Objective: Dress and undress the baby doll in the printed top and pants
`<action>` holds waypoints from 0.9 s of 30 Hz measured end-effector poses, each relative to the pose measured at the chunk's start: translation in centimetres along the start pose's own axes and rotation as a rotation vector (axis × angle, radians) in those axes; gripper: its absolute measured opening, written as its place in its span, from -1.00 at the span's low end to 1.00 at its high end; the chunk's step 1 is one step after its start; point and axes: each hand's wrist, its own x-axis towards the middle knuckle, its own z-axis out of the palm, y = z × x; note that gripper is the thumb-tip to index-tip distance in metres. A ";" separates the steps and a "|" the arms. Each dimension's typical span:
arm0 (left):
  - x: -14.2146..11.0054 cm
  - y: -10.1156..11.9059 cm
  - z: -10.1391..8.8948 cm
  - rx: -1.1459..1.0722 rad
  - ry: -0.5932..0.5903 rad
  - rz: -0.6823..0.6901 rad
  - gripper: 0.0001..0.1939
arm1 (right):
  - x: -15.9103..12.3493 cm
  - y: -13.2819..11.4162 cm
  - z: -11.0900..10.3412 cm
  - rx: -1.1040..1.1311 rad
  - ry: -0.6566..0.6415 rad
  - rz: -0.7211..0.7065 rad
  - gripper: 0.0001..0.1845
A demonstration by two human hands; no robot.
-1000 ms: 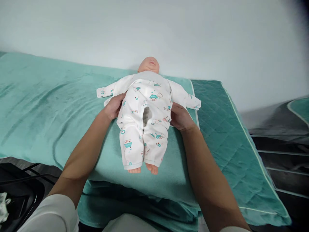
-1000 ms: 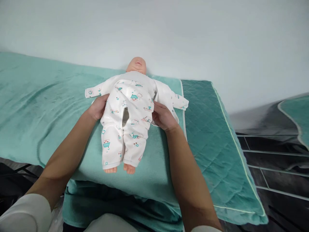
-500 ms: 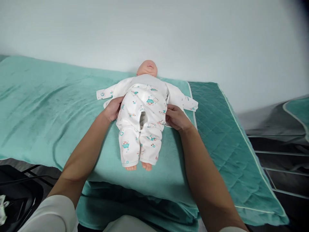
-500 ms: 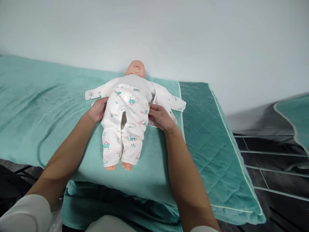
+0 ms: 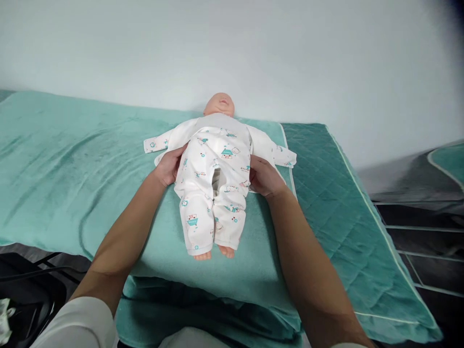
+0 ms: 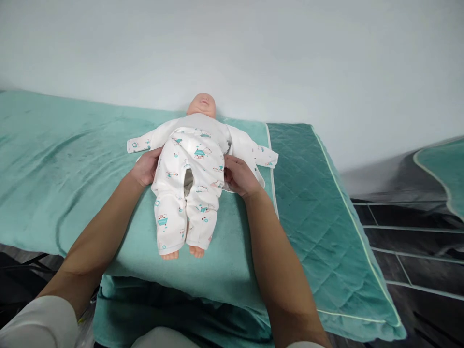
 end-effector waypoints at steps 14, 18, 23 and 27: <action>-0.4 0.0 0.2 -0.022 -0.019 -0.044 -0.56 | 0.0 0.5 -1.0 0.196 -0.082 -0.055 -0.67; -0.5 -0.1 0.4 -0.001 -0.025 -0.030 -0.59 | -0.5 -0.2 -0.7 0.135 -0.084 -0.030 -0.65; -0.7 0.0 0.6 0.033 0.004 -0.030 -0.62 | -0.9 -0.7 -0.1 0.098 -0.108 -0.022 -0.51; -0.5 -0.2 0.5 0.038 0.014 -0.025 -0.58 | -1.0 -0.9 0.8 0.100 -0.082 -0.024 -0.48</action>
